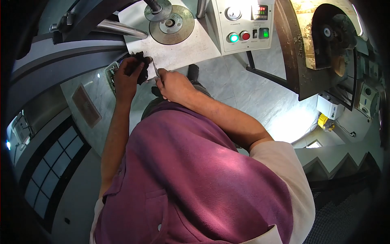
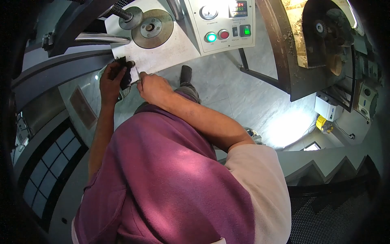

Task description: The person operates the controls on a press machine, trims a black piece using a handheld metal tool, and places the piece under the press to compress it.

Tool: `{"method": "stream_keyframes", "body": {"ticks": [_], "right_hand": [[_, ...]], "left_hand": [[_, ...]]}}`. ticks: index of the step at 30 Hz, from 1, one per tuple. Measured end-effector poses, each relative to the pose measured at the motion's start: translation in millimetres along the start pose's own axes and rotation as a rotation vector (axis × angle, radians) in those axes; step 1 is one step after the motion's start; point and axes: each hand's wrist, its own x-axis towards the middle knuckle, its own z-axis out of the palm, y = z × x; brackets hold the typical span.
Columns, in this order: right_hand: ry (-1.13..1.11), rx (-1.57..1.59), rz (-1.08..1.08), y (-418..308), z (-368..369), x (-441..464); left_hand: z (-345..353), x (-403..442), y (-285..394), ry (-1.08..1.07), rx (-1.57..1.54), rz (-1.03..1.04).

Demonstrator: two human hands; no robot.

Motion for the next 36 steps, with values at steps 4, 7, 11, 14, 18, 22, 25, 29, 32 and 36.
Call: {"method": "stream_keyframes", "body": {"ticks": [4, 7, 11, 14, 18, 22, 25, 29, 32, 36], "right_hand": [[0.049, -0.032, -0.001, -6, -4, -2], [0.04, -0.042, -0.027, -1, -6, 0], [0.063, -0.057, 0.017, -5, -9, -1], [0.007, -0.068, -0.008, -4, -9, -1], [0.044, -0.032, 0.024, -8, -8, -1], [0.036, -0.068, -0.02, -7, -7, 0], [0.021, -0.075, -0.018, 1, -6, 3], [0.029, -0.089, -0.014, -1, -11, 0], [0.001, -0.087, -0.028, -1, -16, 1], [0.0, -0.08, -0.023, -4, -22, 1]], "left_hand": [[-1, -2, 2, 0.005, 0.061, 0.048], [0, -2, 3, 0.011, 0.059, 0.041], [2, -2, -9, 0.059, 0.055, 0.101], [6, -3, -15, 0.138, 0.02, 0.162], [14, -13, -7, 0.325, -0.086, 0.114], [16, -21, 4, 0.286, -0.076, 0.03], [18, -24, 7, 0.213, 0.086, 0.042], [15, -20, 4, 0.168, 0.105, 0.038], [10, -17, 9, 0.148, 0.078, 0.013], [2, -9, 0, 0.057, 0.049, 0.078]]}}
